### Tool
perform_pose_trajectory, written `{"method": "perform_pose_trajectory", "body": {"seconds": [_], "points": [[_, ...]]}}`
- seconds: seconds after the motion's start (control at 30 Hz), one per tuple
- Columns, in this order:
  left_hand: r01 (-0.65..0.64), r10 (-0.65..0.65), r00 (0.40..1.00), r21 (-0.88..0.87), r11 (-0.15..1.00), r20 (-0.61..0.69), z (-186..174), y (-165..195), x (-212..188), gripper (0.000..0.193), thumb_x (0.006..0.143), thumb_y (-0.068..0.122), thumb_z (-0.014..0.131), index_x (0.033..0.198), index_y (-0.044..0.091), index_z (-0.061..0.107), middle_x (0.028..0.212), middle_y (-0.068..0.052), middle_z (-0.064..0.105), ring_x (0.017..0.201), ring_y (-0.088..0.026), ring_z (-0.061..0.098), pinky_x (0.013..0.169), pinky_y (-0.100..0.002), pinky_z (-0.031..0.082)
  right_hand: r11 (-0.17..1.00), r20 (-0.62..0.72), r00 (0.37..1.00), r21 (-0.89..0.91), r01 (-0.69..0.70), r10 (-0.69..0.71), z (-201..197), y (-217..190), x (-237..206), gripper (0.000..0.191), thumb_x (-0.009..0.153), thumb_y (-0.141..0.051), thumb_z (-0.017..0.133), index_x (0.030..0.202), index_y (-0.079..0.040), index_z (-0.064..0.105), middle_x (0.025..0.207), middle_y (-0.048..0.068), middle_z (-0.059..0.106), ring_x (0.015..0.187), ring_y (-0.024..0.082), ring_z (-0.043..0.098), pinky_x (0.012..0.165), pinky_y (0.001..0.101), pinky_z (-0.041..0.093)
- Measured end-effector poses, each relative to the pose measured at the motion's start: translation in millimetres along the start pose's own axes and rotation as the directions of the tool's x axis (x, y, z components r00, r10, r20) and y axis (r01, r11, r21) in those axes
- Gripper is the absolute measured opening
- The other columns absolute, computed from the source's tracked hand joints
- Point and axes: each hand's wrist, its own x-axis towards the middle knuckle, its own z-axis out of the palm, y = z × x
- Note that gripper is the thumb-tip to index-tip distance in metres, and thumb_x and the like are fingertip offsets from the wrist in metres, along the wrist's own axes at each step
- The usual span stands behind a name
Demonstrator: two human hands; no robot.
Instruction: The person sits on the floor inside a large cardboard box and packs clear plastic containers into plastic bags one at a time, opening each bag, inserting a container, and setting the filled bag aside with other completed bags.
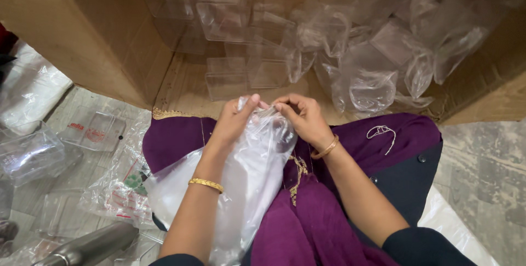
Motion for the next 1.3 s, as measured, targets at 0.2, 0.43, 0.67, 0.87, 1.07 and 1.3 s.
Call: {"method": "perform_pose_trajectory", "body": {"seconds": [0.2, 0.43, 0.67, 0.87, 1.07, 1.3], "points": [[0.140, -0.149, 0.988, -0.204, 0.969, -0.028, -15.1, -9.5, -5.2, 0.037, 0.095, 0.040, 0.067, 0.109, 0.006, 0.066, 0.097, 0.000, 0.071, 0.089, -0.007, 0.066, 0.083, -0.028, 0.054, 0.787, 0.207, 0.971, 0.576, -0.219, 0.119, -6.2, 38.6, 13.4, 0.020, 0.106, -0.022, 0.067, 0.101, -0.004, 0.074, 0.081, 0.001, 0.066, 0.070, 0.007, 0.059, 0.066, 0.0226, 0.049], [0.064, -0.065, 0.998, -0.114, 0.991, -0.004, -92.0, 17.8, -7.2, 0.035, 0.089, 0.036, 0.078, 0.096, 0.005, 0.065, 0.088, -0.007, 0.069, 0.077, -0.015, 0.065, 0.074, -0.033, 0.054, 0.413, 0.119, 0.992, 0.902, -0.127, 0.045, -20.7, 39.8, 31.0, 0.012, 0.096, -0.018, 0.067, 0.095, -0.007, 0.073, 0.089, 0.003, 0.072, 0.078, 0.013, 0.066, 0.074, 0.0319, 0.058], [-0.063, 0.448, 0.804, 0.693, 0.719, -0.391, -114.5, 7.3, 42.1, 0.021, 0.095, 0.022, 0.069, 0.102, 0.002, 0.071, 0.091, -0.020, 0.073, 0.085, -0.036, 0.068, 0.076, -0.046, 0.053, 0.960, -0.133, 0.980, -0.257, 0.108, -0.146, 43.7, 35.3, 128.9, 0.025, 0.097, -0.005, 0.058, 0.116, -0.003, 0.075, 0.097, 0.016, 0.074, 0.083, 0.029, 0.066, 0.074, 0.0416, 0.054], [0.185, 0.368, 0.791, 0.764, 0.618, -0.489, -112.0, -18.7, 54.7, 0.025, 0.097, 0.025, 0.062, 0.103, 0.006, 0.076, 0.085, -0.027, 0.069, 0.088, -0.047, 0.069, 0.080, -0.051, 0.053, 0.769, -0.058, 0.982, -0.631, 0.105, -0.181, 76.2, 51.7, 116.2, 0.061, 0.080, 0.003, 0.054, 0.141, -0.005, 0.057, 0.122, 0.034, 0.060, 0.107, 0.054, 0.060, 0.089, 0.0518, 0.047], [0.021, 0.249, 0.902, 0.613, 0.790, -0.352, -98.2, -35.7, 48.6, 0.031, 0.101, 0.033, 0.061, 0.107, 0.005, 0.071, 0.087, -0.015, 0.073, 0.078, -0.028, 0.068, 0.072, -0.039, 0.054, 0.905, -0.230, 0.965, -0.426, 0.017, -0.127, 43.7, 57.9, 58.0, 0.035, 0.095, -0.010, 0.055, 0.127, -0.005, 0.066, 0.109, 0.020, 0.074, 0.105, 0.038, 0.071, 0.092, 0.0429, 0.053], [-0.021, 0.023, 0.997, 0.028, 0.999, -0.077, -35.6, -85.5, 78.7, 0.032, 0.101, 0.025, 0.061, 0.110, -0.005, 0.067, 0.095, -0.011, 0.066, 0.084, -0.017, 0.059, 0.076, -0.034, 0.048, 0.756, -0.156, 0.837, 0.537, -0.374, 0.525, -8.2, 91.3, 48.8, 0.035, 0.102, -0.025, 0.051, 0.111, 0.003, 0.070, 0.090, 0.009, 0.073, 0.073, 0.020, 0.066, 0.061, 0.0361, 0.052]]}}
